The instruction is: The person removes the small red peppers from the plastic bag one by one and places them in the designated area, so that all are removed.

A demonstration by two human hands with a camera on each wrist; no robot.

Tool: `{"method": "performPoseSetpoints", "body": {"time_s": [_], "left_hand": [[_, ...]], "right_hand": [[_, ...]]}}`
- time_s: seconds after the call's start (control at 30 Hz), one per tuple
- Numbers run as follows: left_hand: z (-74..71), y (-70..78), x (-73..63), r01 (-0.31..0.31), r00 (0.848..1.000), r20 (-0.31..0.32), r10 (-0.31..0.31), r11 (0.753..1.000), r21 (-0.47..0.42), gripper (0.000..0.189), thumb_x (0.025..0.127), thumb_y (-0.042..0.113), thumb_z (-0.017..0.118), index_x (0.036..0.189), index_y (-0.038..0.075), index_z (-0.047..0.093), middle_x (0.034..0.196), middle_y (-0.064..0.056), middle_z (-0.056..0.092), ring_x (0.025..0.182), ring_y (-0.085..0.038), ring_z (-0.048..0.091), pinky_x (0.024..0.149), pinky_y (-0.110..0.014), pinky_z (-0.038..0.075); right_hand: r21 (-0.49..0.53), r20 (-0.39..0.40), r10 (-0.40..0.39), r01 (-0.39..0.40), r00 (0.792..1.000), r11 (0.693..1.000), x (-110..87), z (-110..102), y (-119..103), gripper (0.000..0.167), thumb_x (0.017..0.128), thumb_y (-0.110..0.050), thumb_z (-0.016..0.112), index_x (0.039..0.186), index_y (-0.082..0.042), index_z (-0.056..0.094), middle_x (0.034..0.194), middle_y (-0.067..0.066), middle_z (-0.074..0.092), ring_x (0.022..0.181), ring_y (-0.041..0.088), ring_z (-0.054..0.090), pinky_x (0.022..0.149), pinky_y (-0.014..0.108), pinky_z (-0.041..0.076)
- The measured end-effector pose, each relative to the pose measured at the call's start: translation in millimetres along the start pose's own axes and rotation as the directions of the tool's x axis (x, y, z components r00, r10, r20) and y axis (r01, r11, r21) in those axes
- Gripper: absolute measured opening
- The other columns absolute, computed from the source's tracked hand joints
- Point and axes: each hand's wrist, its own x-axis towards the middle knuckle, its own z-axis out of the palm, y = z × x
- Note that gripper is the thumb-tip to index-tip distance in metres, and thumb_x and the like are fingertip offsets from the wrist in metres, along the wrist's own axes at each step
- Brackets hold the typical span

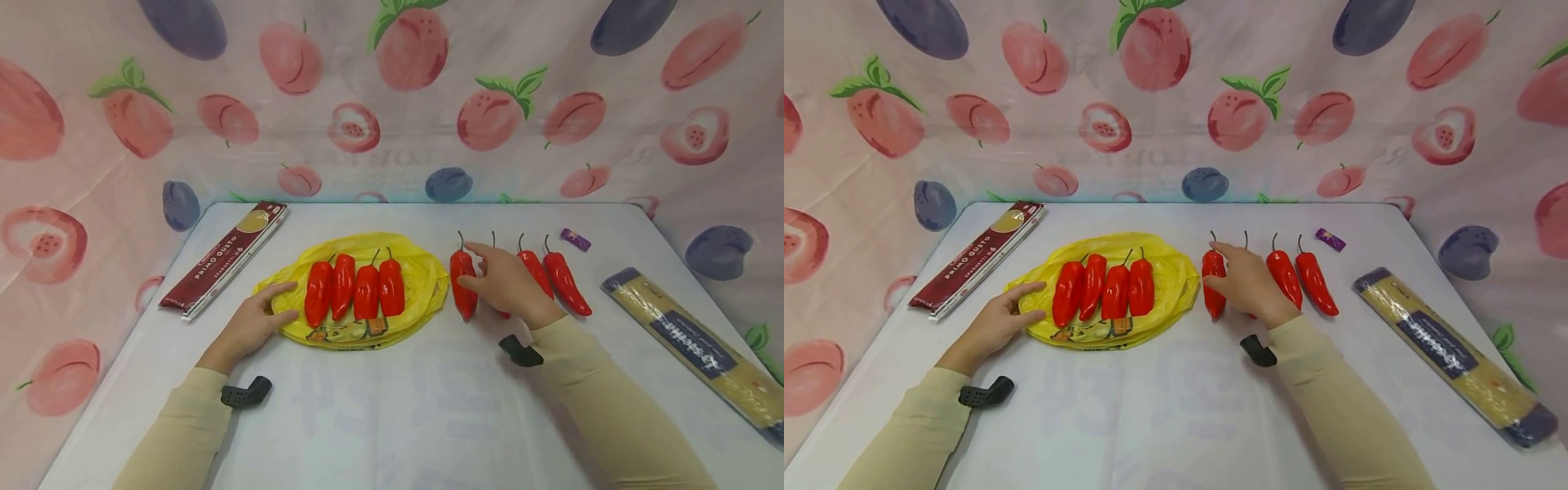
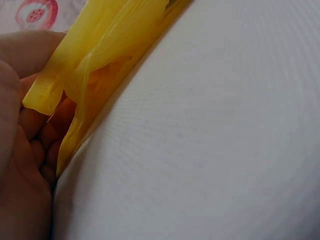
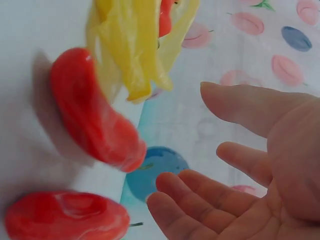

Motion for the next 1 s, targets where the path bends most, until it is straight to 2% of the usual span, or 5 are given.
{"method": "performPoseSetpoints", "body": {"time_s": [0.13,0.27,0.6,0.87,1.0], "left_hand": [[-0.2,0.3,-0.3,0.003,1.0,0.003,-0.003,1.0,-0.014,0.068,0.092,0.039,0.069,0.152,0.018,0.044,0.158,-0.018,0.031,0.144,-0.043,0.025,0.11,-0.069,0.024],[-0.3,0.8,-0.4,-0.001,1.0,0.004,0.001,1.0,-0.015,0.068,0.092,0.039,0.069,0.152,0.018,0.044,0.158,-0.018,0.031,0.144,-0.043,0.025,0.11,-0.069,0.023],[-0.1,1.2,-0.9,-0.006,1.0,0.0,0.006,1.0,-0.02,0.068,0.093,0.039,0.069,0.152,0.017,0.044,0.158,-0.018,0.032,0.143,-0.043,0.026,0.11,-0.069,0.024],[0.1,1.4,-0.8,0.007,1.0,-0.001,-0.007,1.0,-0.015,0.068,0.092,0.039,0.069,0.152,0.019,0.044,0.158,-0.017,0.032,0.143,-0.042,0.026,0.11,-0.068,0.025],[0.5,1.9,-0.8,0.007,1.0,-0.005,-0.007,1.0,-0.016,0.067,0.093,0.038,0.069,0.152,0.019,0.044,0.158,-0.017,0.032,0.143,-0.042,0.027,0.111,-0.067,0.026]], "right_hand": [[0.015,0.002,-0.025,0.025,1.0,1.0,-0.5,0,-8,0.074,0.093,-0.029,0.072,0.156,-0.016,0.037,0.143,0.02,0.051,0.126,0.04,0.051,0.082,0.05,0.058],[0.042,0.006,-0.034,0.034,0.999,0.999,-1.6,2,-15,0.074,0.092,-0.028,0.073,0.156,-0.018,0.037,0.15,0.017,0.046,0.133,0.039,0.046,0.089,0.054,0.054],[0.068,0.019,-0.117,0.116,0.993,0.991,0.7,15,-32,0.072,0.09,-0.026,0.074,0.154,-0.016,0.042,0.144,0.017,0.052,0.128,0.037,0.051,0.085,0.049,0.057],[0.122,0.034,-0.196,0.191,0.98,0.974,8.4,35,-43,0.069,0.09,-0.024,0.074,0.151,-0.012,0.045,0.146,0.014,0.052,0.129,0.034,0.051,0.092,0.047,0.055],[0.151,0.048,-0.199,0.19,0.979,0.97,12.0,44,-50,0.069,0.09,-0.023,0.075,0.151,-0.013,0.046,0.146,0.013,0.051,0.13,0.033,0.051,0.089,0.044,0.056]]}}
